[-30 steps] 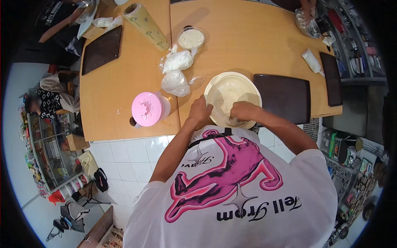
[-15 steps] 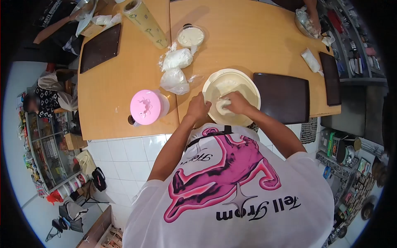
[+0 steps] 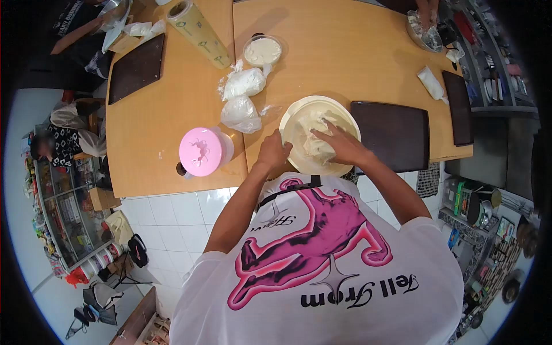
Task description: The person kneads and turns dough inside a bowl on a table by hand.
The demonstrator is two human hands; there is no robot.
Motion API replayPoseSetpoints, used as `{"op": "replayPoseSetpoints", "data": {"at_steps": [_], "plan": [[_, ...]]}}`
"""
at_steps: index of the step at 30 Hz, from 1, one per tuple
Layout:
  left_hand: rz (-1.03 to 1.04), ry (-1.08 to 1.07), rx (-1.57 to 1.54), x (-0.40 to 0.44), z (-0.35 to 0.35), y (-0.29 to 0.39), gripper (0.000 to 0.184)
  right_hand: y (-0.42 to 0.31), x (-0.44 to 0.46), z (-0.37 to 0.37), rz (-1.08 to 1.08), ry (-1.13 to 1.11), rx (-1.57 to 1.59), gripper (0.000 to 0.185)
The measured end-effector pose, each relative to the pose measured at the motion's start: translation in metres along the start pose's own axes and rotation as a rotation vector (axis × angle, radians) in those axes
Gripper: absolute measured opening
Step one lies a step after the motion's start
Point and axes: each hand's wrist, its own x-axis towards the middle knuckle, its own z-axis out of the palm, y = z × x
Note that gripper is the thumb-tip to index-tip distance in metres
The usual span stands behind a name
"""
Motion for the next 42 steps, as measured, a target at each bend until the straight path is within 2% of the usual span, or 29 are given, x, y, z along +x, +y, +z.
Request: {"op": "replayPoseSetpoints", "data": {"at_steps": [6, 12, 15, 18, 21, 23, 27, 28, 31, 32, 35, 37, 42], "plan": [[0.037, 0.042, 0.008, 0.0, 0.004, -0.003, 0.037, 0.012, 0.015, 0.031, -0.261, -0.026, -0.069, 0.083], [0.059, 0.036, 0.038, 0.001, 0.003, -0.006, 0.039, 0.007, 0.022, 0.03, -0.179, -0.145, -0.119, 0.066], [0.074, 0.065, 0.047, 0.0, 0.005, -0.007, 0.039, 0.015, 0.027, 0.021, -0.053, -0.184, 0.089, 0.062], [0.062, 0.081, 0.046, -0.001, 0.005, -0.006, 0.039, 0.02, 0.027, 0.029, 0.042, 0.099, 0.433, 0.06], [0.056, 0.053, 0.014, 0.0, 0.006, -0.009, 0.039, 0.012, 0.027, 0.042, -0.047, 0.453, 0.527, 0.056], [0.05, 0.028, 0.002, 0.0, 0.004, -0.007, 0.039, -0.002, 0.011, 0.047, -0.028, 0.36, 0.367, 0.052], [0.033, 0.014, -0.01, -0.001, 0.0, 0.0, 0.039, -0.007, -0.011, 0.005, -0.076, 0.097, 0.053, 0.049], [0.024, 0.018, -0.018, -0.002, 0.001, -0.003, 0.039, -0.003, -0.008, -0.008, -0.019, 0.064, 0.117, 0.049], [0.004, -0.006, -0.058, 0.001, 0.005, -0.007, 0.039, 0.005, 0.008, -0.012, -0.052, 0.236, 0.199, 0.06], [-0.006, -0.021, -0.055, 0.001, 0.006, -0.008, 0.04, 0.006, 0.013, 0.001, -0.188, 0.35, 0.067, 0.069], [0.02, -0.006, -0.02, 0.003, 0.004, -0.009, 0.04, 0.008, 0.04, 0.039, -0.341, 0.227, 0.062, 0.072], [0.087, 0.056, 0.021, 0.002, 0.006, -0.01, 0.041, 0.013, 0.044, 0.052, -0.333, 0.191, 0.024, 0.065], [0.082, 0.033, 0.019, -0.003, 0.0, -0.002, 0.041, 0.013, 0.038, 0.052, -0.286, 0.216, -0.085, 0.046]]}}
